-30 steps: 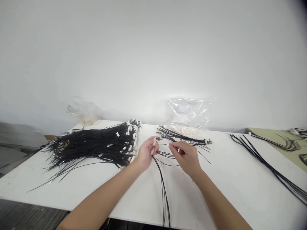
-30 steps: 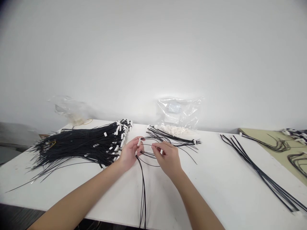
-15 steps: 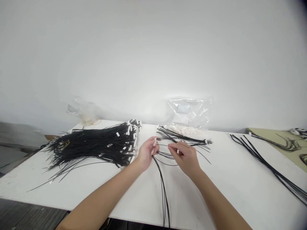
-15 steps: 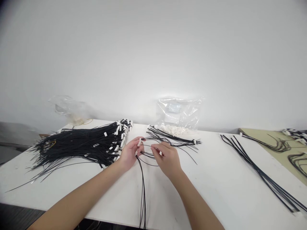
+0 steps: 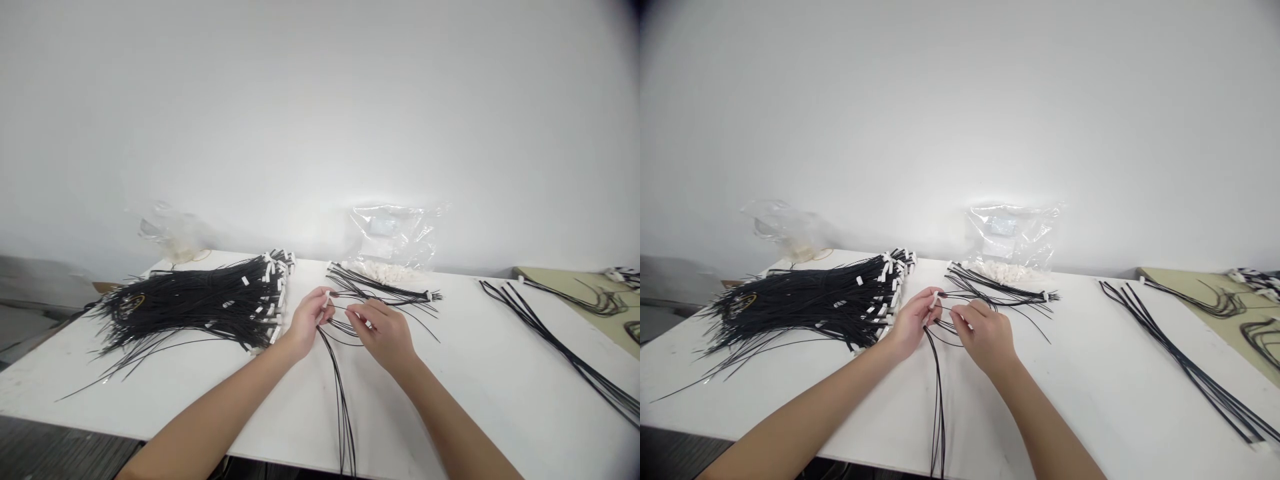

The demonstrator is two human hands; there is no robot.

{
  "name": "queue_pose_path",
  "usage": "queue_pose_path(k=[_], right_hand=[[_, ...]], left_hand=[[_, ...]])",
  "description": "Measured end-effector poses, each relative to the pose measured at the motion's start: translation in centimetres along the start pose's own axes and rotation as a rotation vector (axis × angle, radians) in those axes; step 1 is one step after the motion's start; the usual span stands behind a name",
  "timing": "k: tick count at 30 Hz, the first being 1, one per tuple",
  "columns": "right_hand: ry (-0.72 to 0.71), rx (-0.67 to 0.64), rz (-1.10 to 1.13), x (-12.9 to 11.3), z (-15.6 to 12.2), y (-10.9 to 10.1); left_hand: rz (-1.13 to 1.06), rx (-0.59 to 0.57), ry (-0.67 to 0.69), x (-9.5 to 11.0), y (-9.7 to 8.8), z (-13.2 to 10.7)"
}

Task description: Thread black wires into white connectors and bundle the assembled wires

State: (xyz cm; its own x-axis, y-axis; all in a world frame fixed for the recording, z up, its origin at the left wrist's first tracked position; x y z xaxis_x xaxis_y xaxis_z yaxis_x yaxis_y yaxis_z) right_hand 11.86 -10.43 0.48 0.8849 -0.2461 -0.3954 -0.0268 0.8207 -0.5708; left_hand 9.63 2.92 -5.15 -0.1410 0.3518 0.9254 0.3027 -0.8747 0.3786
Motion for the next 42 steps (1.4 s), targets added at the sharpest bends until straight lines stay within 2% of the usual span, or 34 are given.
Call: queue_pose_path(k=[15,42], right_hand=[[0.019,-0.025,-0.021,-0.2,-0.2,0.5],[-0.084,0.020,-0.126,-1.1,-0.4,0.8]], left_hand=[[0.038,-0.093,-0.017,-0.5,1.2,-0.7],[0.001,-0.060,-0.050,-0.5,1.4,-1.2]])
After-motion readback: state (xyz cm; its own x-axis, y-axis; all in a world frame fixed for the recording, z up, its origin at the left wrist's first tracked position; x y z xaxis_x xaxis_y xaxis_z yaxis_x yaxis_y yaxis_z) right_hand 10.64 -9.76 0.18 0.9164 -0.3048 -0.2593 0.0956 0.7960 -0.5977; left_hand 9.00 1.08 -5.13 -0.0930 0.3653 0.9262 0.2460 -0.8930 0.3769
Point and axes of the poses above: each hand's wrist, its own z-axis towards the middle knuckle, its own y-axis out of the palm, x = y × z, the point moved 8 cm from there along z, towards the middle knuckle, and after that the axes turned 1 degree about y, right-handed, at the moved point
